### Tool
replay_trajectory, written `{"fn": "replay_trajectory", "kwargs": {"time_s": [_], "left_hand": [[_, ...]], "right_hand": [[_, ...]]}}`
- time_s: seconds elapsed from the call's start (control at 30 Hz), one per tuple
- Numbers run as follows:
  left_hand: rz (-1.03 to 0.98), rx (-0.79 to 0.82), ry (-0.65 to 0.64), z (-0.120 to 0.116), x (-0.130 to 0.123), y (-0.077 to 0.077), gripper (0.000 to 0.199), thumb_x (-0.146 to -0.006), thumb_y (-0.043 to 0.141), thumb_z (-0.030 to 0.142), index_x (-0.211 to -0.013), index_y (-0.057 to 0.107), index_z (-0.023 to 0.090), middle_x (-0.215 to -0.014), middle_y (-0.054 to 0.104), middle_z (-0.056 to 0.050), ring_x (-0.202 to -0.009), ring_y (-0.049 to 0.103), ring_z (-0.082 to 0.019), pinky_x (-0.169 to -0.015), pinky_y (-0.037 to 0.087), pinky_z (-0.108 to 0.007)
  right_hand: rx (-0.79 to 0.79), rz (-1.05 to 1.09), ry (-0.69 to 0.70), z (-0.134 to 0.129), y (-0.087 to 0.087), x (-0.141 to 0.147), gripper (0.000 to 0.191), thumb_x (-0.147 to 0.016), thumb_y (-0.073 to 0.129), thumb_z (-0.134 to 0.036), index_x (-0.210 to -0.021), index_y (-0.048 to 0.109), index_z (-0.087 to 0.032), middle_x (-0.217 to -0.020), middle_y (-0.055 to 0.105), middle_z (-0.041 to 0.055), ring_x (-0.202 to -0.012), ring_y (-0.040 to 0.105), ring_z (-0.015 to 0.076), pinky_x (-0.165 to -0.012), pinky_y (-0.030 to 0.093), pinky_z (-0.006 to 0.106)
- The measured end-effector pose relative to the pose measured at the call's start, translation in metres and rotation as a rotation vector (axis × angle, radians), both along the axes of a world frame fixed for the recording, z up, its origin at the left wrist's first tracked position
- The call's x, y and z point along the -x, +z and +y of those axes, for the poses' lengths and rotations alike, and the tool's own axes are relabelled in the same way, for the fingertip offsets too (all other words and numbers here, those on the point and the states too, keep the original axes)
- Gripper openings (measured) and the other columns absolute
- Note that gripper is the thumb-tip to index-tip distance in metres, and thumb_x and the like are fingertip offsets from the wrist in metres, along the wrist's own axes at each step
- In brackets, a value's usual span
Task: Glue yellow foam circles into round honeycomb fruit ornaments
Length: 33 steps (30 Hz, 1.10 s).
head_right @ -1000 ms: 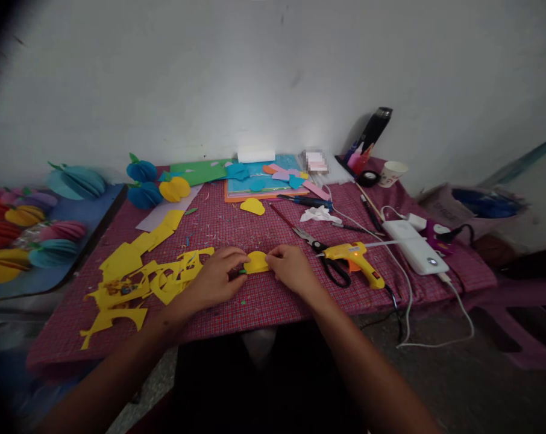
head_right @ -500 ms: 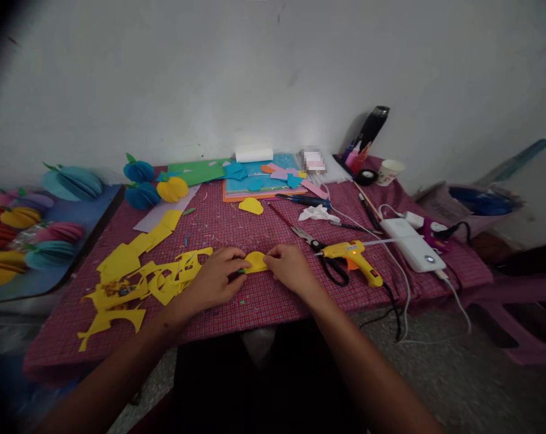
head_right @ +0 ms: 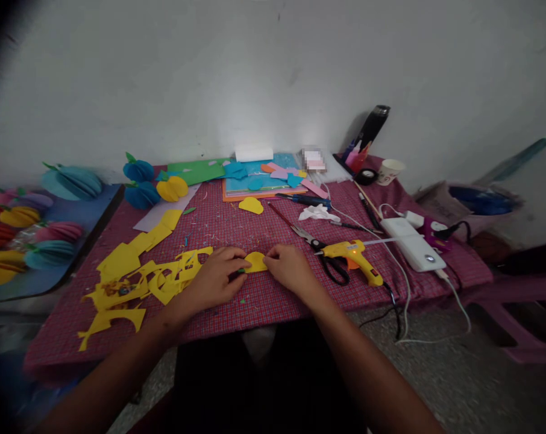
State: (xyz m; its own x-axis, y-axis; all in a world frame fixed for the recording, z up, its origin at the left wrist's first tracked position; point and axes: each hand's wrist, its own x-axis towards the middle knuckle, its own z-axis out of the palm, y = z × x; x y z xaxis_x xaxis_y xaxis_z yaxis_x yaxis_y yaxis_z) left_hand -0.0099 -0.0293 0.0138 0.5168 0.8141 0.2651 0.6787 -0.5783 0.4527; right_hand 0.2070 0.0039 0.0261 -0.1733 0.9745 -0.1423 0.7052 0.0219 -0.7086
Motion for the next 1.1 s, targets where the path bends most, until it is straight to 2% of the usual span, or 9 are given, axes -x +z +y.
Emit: {"fn": "replay_trajectory", "kwargs": {"time_s": [0.1,0.17,0.33,0.47,0.73,1.1], "left_hand": [[-0.001,-0.004,-0.002,0.000,0.000,-0.001,0.023,-0.090,0.062,0.019,-0.109,0.074,0.023,-0.118,0.066,-0.007,-0.109,0.060,-0.025,-0.097,0.048,-0.043],[0.004,-0.003,0.000,0.000,-0.001,-0.001,0.023,-0.090,0.062,0.019,-0.109,0.073,0.023,-0.119,0.066,-0.007,-0.109,0.060,-0.025,-0.097,0.048,-0.043],[0.004,-0.014,0.014,0.000,-0.001,-0.001,0.023,-0.089,0.063,0.019,-0.110,0.073,0.023,-0.121,0.066,-0.007,-0.110,0.060,-0.026,-0.098,0.048,-0.044],[-0.004,-0.010,0.039,0.000,-0.004,-0.001,0.022,-0.088,0.065,0.020,-0.109,0.071,0.023,-0.123,0.066,-0.007,-0.111,0.060,-0.026,-0.099,0.048,-0.044],[0.001,-0.015,0.040,0.003,-0.009,-0.003,0.011,-0.090,0.064,0.021,-0.100,0.070,0.022,-0.115,0.070,-0.005,-0.108,0.061,-0.025,-0.099,0.047,-0.043],[0.012,-0.020,0.041,0.003,-0.009,-0.003,0.008,-0.089,0.065,0.019,-0.095,0.070,0.022,-0.114,0.071,-0.005,-0.107,0.063,-0.024,-0.096,0.047,-0.043]], "right_hand": [[-0.014,-0.006,0.012,-0.001,0.000,0.000,0.014,-0.084,0.063,-0.023,-0.082,0.075,-0.017,-0.068,0.071,0.0025,-0.066,0.064,0.0175,-0.062,0.041,0.027],[-0.056,0.001,0.048,-0.002,0.000,-0.002,0.015,-0.084,0.064,-0.021,-0.092,0.076,-0.018,-0.081,0.074,0.0034,-0.073,0.065,0.0173,-0.066,0.043,0.026],[-0.206,-0.094,0.264,-0.007,0.005,-0.009,0.034,-0.083,0.067,-0.020,-0.117,0.072,-0.021,-0.099,0.074,0.0056,-0.088,0.064,0.0209,-0.075,0.043,0.029],[-0.211,-0.159,0.331,-0.007,0.006,-0.010,0.046,-0.082,0.072,-0.024,-0.128,0.068,-0.024,-0.114,0.073,0.0099,-0.100,0.064,0.0266,-0.083,0.045,0.034],[-0.214,-0.184,0.351,-0.007,0.002,-0.010,0.024,-0.088,0.068,-0.026,-0.112,0.074,-0.023,-0.101,0.074,0.0070,-0.094,0.064,0.0237,-0.081,0.043,0.031],[-0.208,-0.172,0.349,-0.007,-0.002,-0.011,0.014,-0.089,0.065,-0.025,-0.099,0.074,-0.022,-0.091,0.072,0.0046,-0.080,0.062,0.0194,-0.072,0.039,0.028]]}}
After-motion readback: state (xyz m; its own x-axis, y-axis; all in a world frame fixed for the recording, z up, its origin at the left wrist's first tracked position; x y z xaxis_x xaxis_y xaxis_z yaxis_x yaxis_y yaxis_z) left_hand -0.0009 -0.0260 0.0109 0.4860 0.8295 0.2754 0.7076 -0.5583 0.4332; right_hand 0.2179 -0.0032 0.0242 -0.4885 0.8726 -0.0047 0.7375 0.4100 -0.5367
